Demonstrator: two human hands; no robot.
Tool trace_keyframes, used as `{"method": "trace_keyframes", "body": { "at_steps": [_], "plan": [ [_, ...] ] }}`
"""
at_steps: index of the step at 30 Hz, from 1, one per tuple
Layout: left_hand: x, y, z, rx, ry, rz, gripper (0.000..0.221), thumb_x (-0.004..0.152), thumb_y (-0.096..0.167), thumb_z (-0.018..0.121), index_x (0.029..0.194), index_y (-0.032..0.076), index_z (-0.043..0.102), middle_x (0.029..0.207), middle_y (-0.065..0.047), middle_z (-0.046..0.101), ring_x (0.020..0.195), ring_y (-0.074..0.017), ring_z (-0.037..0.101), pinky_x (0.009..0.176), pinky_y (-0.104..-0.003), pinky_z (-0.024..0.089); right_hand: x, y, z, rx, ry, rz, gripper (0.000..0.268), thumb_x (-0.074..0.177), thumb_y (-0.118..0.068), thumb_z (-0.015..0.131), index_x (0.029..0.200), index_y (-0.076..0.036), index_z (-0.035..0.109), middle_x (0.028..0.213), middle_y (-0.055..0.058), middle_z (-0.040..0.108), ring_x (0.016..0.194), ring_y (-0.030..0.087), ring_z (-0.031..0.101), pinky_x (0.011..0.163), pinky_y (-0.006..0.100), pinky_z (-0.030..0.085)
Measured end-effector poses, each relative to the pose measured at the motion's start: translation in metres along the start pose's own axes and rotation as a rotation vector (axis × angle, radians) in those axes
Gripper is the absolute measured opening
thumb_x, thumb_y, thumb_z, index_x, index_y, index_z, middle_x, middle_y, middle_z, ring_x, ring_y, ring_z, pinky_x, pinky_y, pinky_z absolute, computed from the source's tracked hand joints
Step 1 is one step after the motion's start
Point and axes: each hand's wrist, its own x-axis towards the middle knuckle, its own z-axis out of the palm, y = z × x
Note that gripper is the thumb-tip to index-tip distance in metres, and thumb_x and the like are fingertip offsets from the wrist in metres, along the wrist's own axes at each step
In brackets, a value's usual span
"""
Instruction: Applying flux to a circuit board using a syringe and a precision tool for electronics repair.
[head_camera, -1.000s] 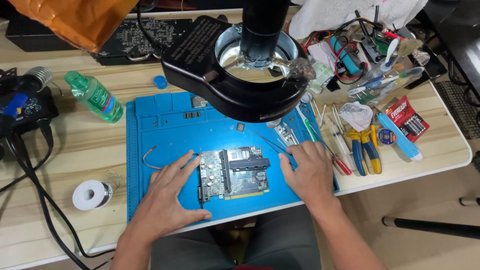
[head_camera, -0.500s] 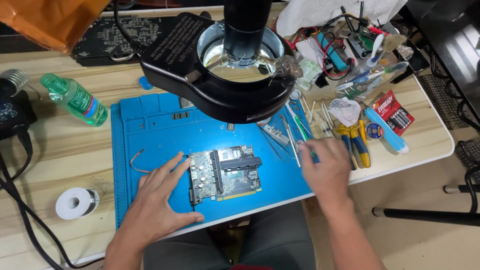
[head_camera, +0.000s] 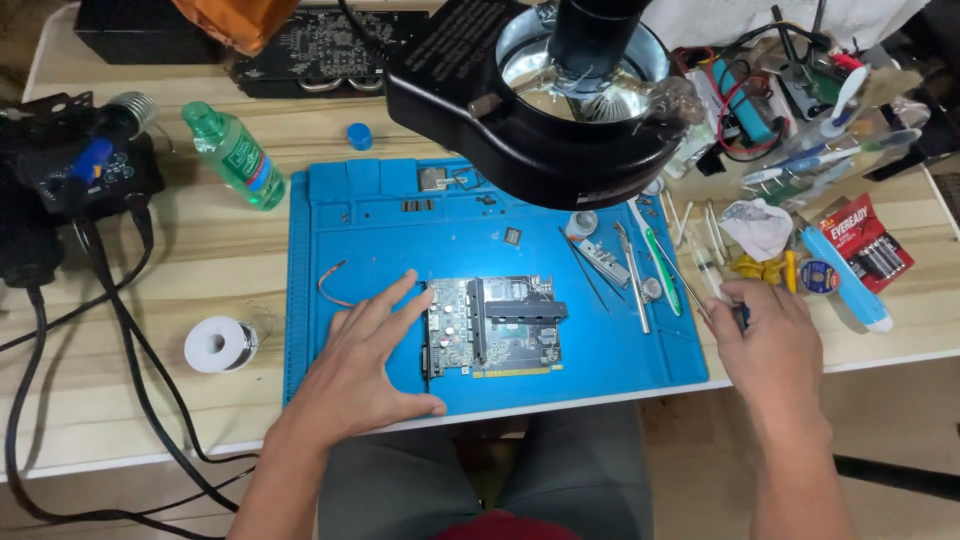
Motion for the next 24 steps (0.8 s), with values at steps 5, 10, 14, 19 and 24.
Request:
{"method": "trace_keyframes", "body": {
  "at_steps": [5, 10, 14, 19, 24],
  "plan": [
    [0.002, 0.003, -0.001, 0.002, -0.016, -0.037, 0.132, 0.069, 0.048, 0.11, 0.174, 0.029, 0.033, 0.185, -0.002, 0.024, 0.164, -0.0361, 0.029, 0.121, -0.062, 0.028, 0.002, -0.006, -0.002, 0.069, -0.016, 0.129, 0.024, 0.109, -0.024, 0.072, 0.124, -0.005, 0.072, 0.121, 0.019, 0.076, 0.118, 0.04, 0.067, 0.091, 0.057, 0.053],
    [0.004, 0.005, -0.003, -0.011, -0.035, -0.071, 0.128, 0.069, 0.048, 0.11, 0.173, 0.029, 0.036, 0.184, -0.002, 0.026, 0.164, -0.0348, 0.029, 0.12, -0.063, 0.03, -0.007, 0.019, 0.018, 0.079, 0.086, 0.11, 0.022, 0.103, -0.019, 0.076, 0.119, -0.004, 0.072, 0.116, 0.017, 0.074, 0.113, 0.04, 0.067, 0.089, 0.059, 0.052],
    [0.004, 0.008, -0.005, -0.018, -0.032, -0.086, 0.126, 0.069, 0.047, 0.109, 0.171, 0.029, 0.038, 0.183, -0.002, 0.029, 0.164, -0.036, 0.029, 0.121, -0.063, 0.03, -0.02, 0.041, 0.029, 0.08, 0.278, 0.0, 0.016, 0.104, -0.011, 0.08, 0.115, -0.001, 0.073, 0.1, 0.013, 0.07, 0.094, 0.032, 0.063, 0.082, 0.051, 0.052],
    [0.004, 0.006, -0.003, -0.014, -0.014, -0.078, 0.127, 0.068, 0.047, 0.11, 0.171, 0.028, 0.039, 0.182, -0.003, 0.03, 0.163, -0.0365, 0.031, 0.12, -0.064, 0.031, -0.032, 0.024, 0.008, 0.247, 0.22, 0.268, 0.018, 0.104, -0.015, 0.08, 0.119, -0.005, 0.076, 0.093, 0.007, 0.07, 0.081, 0.024, 0.066, 0.084, 0.043, 0.055],
    [-0.001, 0.0, 0.004, -0.002, 0.027, -0.009, 0.126, 0.07, 0.046, 0.109, 0.173, 0.027, 0.037, 0.184, -0.006, 0.028, 0.165, -0.0361, 0.031, 0.119, -0.064, 0.031, -0.041, 0.01, 0.001, 0.577, 0.217, 0.393, 0.012, 0.112, -0.008, 0.078, 0.12, -0.005, 0.071, 0.101, 0.005, 0.071, 0.085, 0.014, 0.062, 0.081, 0.028, 0.053]
  ]
}}
